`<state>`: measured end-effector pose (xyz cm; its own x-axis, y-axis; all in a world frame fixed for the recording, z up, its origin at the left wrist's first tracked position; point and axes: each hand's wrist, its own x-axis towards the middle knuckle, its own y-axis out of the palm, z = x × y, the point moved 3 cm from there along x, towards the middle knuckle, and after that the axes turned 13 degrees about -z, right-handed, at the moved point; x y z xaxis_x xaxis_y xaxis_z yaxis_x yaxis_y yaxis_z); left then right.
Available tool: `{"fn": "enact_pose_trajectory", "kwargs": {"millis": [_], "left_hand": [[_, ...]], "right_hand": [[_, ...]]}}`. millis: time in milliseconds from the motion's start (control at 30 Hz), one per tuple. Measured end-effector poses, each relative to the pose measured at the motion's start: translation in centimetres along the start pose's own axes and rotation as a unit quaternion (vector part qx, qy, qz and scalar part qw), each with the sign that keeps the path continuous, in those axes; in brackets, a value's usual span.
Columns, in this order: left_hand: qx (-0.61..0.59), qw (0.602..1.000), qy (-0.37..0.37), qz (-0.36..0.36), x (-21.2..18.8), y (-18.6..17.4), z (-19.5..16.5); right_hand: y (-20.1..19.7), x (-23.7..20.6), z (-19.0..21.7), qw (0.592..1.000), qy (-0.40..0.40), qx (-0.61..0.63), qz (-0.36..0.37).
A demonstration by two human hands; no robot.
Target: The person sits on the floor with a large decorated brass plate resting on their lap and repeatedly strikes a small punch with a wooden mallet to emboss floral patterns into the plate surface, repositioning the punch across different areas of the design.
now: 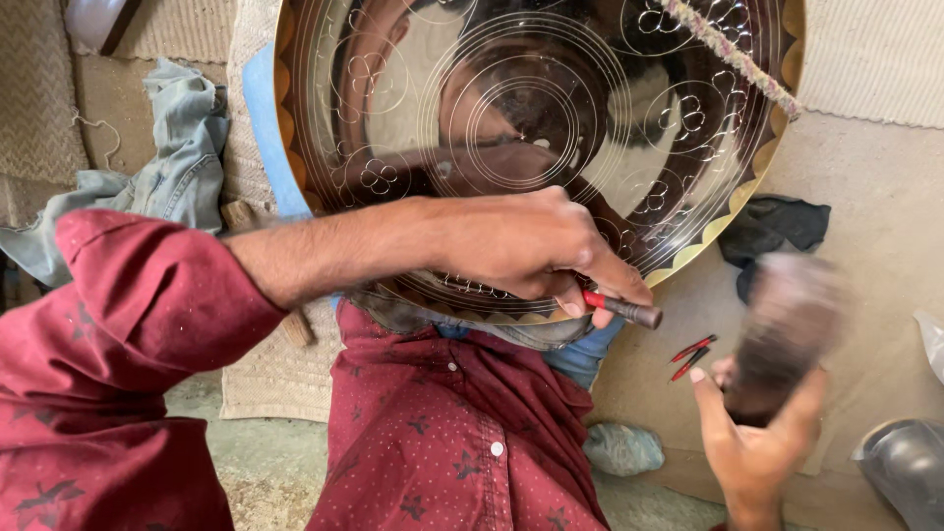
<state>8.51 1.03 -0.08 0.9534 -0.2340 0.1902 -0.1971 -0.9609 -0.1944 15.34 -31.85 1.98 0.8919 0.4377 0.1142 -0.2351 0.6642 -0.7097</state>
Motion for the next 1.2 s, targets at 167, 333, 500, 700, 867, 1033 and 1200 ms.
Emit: {"fn": "enact_pose_trajectory", "kwargs": {"millis": [167, 333, 500, 700, 867, 1033, 1200], "left_hand": [[-0.052, 0.996, 0.061, 0.048, 0.5, -0.3, 0.3], [-0.060, 0.994, 0.067, 0.068, 0.7, 0.1, 0.8], [-0.061, 0.996, 0.037, 0.050, 1.6, 0.7, 1.2], [-0.013, 0.990, 0.008, 0.137, 2.2, 0.1, 0.9], [-0.023, 0.985, 0.069, 0.157, 2.8, 0.1, 0.0], [0.008, 0.990, 0.093, 0.104, 2.2, -0.4, 0.0], [0.033, 0.997, 0.043, -0.049, -0.1, -0.7, -0.5]], "right_hand": [[0.6, -2.9, -1.0, 0.993, -0.044, 0.070, -0.081], [1.7, -4.5, -2.0, 0.958, -0.254, -0.111, -0.078], [2.8, -6.0, -3.4, 0.987, -0.134, -0.068, -0.049], [2.1, -7.6, -3.6, 0.988, 0.040, 0.105, -0.102], [1.2, -6.6, -3.2, 0.989, -0.049, 0.055, -0.129], [2.4, -5.5, -2.8, 0.976, -0.149, -0.112, -0.113], [2.3, -3.0, -1.7, 0.974, -0.196, -0.105, -0.048]]}}
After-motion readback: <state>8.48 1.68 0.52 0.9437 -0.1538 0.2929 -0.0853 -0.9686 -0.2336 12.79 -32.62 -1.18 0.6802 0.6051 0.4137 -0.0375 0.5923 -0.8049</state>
